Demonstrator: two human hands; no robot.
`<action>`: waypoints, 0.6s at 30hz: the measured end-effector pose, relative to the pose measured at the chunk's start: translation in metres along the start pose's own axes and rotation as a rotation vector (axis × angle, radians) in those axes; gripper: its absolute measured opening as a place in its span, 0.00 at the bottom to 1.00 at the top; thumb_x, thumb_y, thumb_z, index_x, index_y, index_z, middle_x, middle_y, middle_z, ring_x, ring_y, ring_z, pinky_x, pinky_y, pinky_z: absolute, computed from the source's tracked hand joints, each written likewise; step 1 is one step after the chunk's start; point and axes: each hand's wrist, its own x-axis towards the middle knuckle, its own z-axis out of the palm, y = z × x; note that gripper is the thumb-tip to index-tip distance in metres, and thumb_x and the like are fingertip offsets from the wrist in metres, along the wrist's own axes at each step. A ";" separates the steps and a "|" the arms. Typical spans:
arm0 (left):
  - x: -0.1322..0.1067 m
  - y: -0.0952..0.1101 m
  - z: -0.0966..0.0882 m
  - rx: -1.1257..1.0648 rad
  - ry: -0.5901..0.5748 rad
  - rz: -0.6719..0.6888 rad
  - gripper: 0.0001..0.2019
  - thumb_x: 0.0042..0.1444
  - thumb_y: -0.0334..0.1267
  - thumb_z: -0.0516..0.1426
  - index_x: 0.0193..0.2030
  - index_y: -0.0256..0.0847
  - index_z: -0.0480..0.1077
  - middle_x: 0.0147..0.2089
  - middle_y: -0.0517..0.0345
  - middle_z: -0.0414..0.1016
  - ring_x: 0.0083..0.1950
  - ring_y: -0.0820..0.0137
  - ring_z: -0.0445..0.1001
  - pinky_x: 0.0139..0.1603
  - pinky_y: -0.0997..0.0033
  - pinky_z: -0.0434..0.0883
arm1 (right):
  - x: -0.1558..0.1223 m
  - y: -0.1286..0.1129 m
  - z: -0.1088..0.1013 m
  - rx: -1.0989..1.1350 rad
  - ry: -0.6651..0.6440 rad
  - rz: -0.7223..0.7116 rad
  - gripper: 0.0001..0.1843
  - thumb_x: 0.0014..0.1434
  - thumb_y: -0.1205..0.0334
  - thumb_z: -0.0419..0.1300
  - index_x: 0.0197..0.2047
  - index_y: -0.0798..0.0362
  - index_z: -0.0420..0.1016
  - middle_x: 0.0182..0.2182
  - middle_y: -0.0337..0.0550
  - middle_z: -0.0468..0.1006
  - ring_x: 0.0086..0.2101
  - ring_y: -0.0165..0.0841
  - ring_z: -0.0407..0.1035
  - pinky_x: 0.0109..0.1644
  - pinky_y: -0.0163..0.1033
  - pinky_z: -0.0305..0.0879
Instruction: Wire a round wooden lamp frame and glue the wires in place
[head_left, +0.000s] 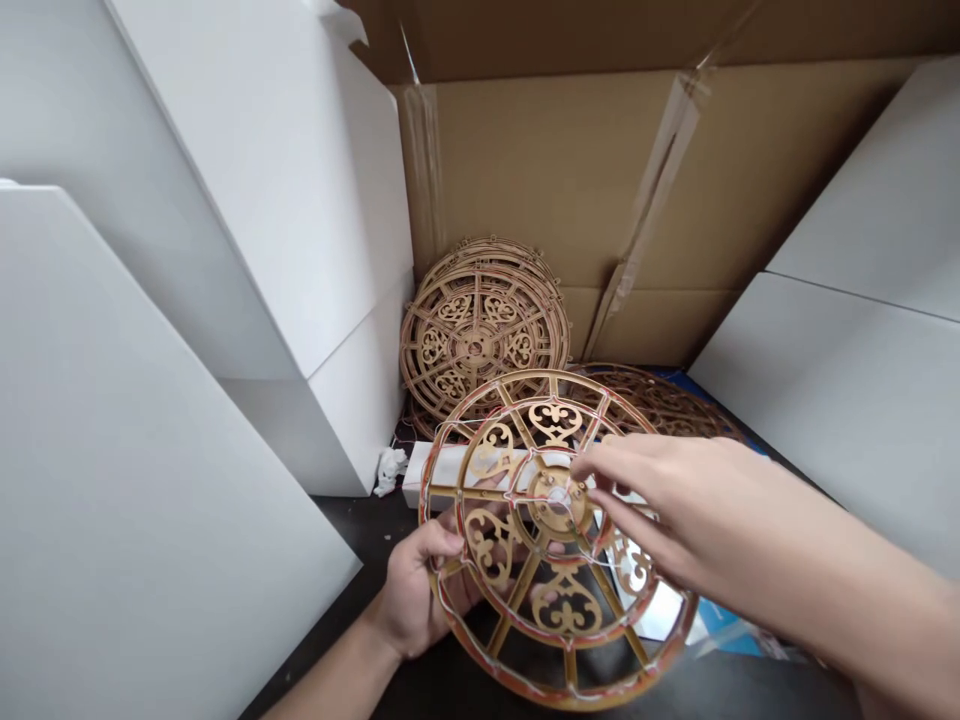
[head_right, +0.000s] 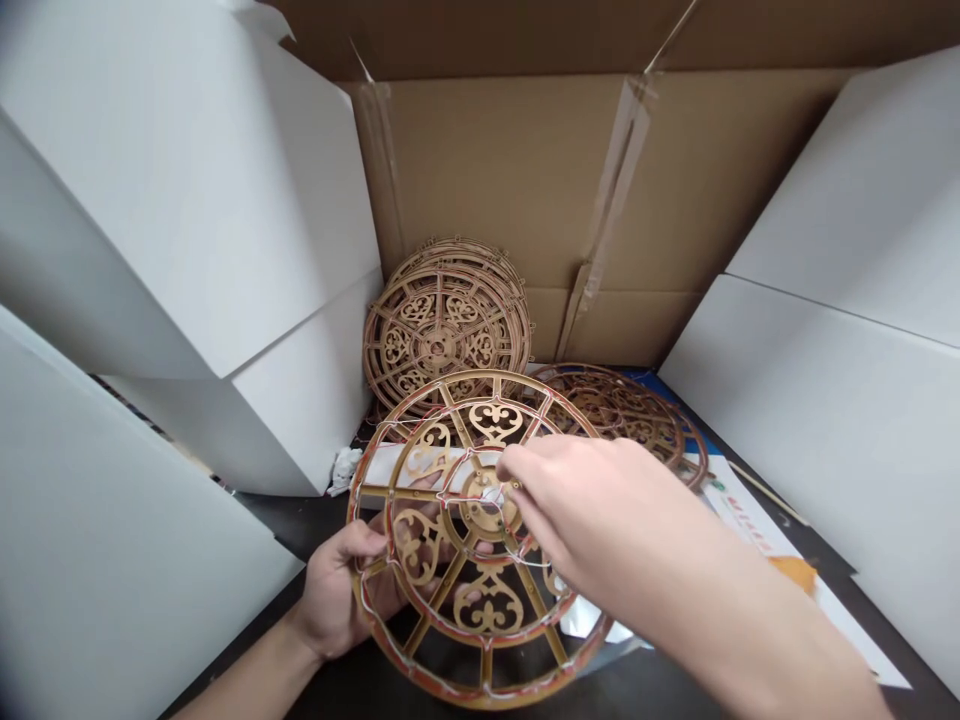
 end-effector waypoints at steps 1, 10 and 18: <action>0.000 0.000 0.000 0.004 -0.001 0.006 0.19 0.53 0.36 0.60 0.52 0.34 0.77 0.47 0.46 0.80 0.49 0.55 0.79 0.54 0.57 0.72 | 0.002 -0.002 0.001 0.000 -0.034 -0.005 0.07 0.67 0.63 0.53 0.38 0.48 0.71 0.29 0.37 0.76 0.27 0.34 0.72 0.30 0.40 0.60; -0.001 -0.001 0.007 0.006 -0.040 0.029 0.16 0.54 0.35 0.59 0.49 0.35 0.79 0.45 0.47 0.81 0.49 0.57 0.79 0.55 0.59 0.71 | 0.018 -0.022 -0.002 0.034 -0.218 0.032 0.05 0.65 0.66 0.56 0.36 0.49 0.69 0.32 0.37 0.77 0.31 0.38 0.73 0.32 0.43 0.60; 0.000 -0.005 0.009 -0.005 -0.013 0.031 0.17 0.52 0.35 0.59 0.48 0.35 0.79 0.43 0.47 0.80 0.47 0.57 0.78 0.54 0.59 0.70 | 0.021 -0.022 0.001 0.107 -0.148 -0.138 0.10 0.62 0.71 0.60 0.44 0.48 0.77 0.36 0.39 0.78 0.34 0.33 0.74 0.33 0.37 0.61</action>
